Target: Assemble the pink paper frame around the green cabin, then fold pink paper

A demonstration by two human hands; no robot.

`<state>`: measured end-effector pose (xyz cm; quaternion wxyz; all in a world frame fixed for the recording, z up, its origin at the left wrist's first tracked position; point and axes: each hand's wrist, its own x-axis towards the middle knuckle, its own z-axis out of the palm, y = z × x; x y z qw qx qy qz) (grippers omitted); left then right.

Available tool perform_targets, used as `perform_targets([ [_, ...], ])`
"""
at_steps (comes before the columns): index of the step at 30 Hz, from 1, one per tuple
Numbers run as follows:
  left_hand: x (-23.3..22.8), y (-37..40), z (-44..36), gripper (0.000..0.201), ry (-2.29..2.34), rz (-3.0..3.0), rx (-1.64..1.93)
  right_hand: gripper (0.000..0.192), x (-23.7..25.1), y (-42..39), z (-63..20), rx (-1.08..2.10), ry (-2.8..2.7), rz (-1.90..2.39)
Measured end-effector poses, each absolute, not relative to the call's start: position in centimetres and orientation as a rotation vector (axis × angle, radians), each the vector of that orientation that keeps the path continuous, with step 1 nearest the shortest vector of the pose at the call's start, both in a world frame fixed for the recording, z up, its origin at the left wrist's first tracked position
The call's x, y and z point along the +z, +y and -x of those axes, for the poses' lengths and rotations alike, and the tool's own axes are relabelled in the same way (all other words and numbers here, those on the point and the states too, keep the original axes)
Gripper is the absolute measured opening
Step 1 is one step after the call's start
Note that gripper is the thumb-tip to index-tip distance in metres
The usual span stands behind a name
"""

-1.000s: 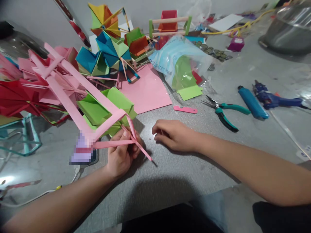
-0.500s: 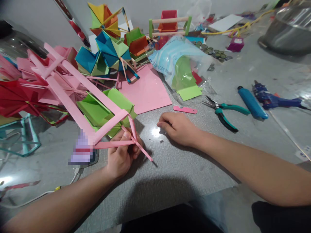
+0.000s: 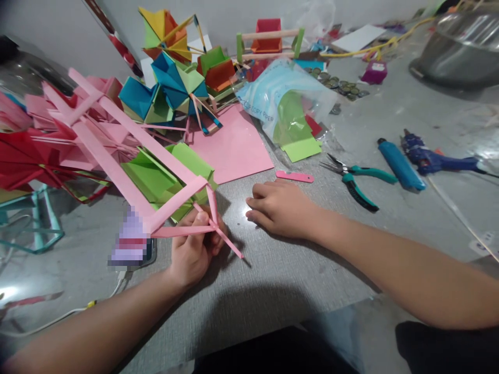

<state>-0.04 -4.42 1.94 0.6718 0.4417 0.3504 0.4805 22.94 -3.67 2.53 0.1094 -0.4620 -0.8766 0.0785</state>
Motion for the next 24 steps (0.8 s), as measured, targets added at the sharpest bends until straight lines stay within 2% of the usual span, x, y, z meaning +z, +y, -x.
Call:
perform_targets([
  [4, 2.1, -4.4, 0.1, 0.060, 0.796, -0.993, 1.074, 0.043, 2.5, -3.6, -23.1, 0.284, -2.519, 1.339],
  [9, 2.2, -4.5, 0.1, 0.062, 0.786, -0.995, 1.088, 0.036, 1.9, -3.5, -23.3, 0.310, -2.420, 1.352],
  [24, 2.0, -4.4, 0.0, 0.062, 0.769, -0.951, 1.085, 0.053, 2.8, -4.2, -23.0, 0.125, -2.554, 1.431],
])
